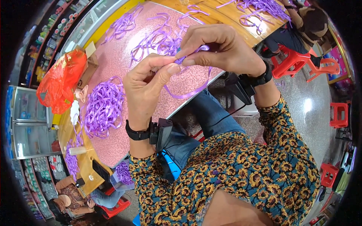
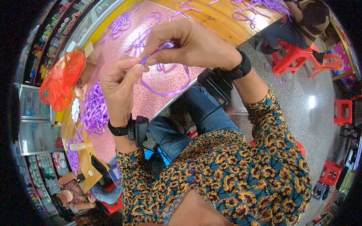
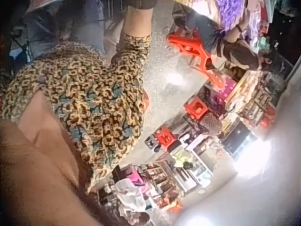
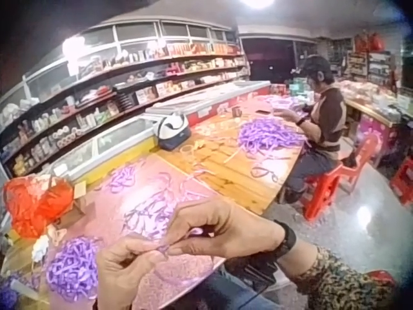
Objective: The person picks up a purple ribbon and ties it into a small knot by hand, repeating this process with several more ribbons.
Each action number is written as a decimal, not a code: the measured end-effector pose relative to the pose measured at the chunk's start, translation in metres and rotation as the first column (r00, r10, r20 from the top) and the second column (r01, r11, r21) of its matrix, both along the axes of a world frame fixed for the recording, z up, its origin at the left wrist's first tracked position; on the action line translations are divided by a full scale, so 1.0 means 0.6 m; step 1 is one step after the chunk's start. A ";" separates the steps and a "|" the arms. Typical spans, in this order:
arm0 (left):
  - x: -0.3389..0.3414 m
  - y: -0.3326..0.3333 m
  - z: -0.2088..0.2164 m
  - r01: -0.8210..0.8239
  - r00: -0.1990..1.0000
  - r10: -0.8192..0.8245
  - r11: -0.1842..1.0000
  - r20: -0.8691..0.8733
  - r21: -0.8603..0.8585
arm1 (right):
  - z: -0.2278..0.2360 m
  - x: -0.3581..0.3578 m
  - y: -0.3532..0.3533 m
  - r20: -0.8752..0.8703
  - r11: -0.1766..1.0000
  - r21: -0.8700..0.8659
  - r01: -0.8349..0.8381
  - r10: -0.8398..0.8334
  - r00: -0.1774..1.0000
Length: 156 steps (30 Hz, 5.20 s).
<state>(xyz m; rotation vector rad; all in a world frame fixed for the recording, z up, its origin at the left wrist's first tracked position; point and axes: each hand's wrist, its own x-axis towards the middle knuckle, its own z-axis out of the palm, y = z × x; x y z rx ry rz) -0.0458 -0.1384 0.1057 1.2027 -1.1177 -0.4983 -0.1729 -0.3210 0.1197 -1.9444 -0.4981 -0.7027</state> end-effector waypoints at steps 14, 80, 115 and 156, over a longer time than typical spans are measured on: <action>-0.012 -0.002 0.010 -0.144 0.968 0.128 0.988 0.215 0.063 | 0.005 -0.017 0.012 -0.011 0.973 -0.154 0.171 -0.175 0.984; -0.035 -0.018 -0.011 -0.205 0.932 0.250 0.961 0.261 -0.187 | -0.051 -0.014 0.043 -0.294 0.649 0.759 0.052 0.271 0.916; -0.045 0.015 0.024 -0.205 0.684 0.312 0.950 0.660 -0.236 | -0.005 -0.060 0.062 -0.201 0.955 -0.142 0.260 -0.285 0.937; -0.039 0.032 -0.005 -0.194 0.717 0.180 0.980 0.673 -0.056 | -0.075 -0.044 0.069 -0.207 0.973 0.061 0.225 -0.208 0.956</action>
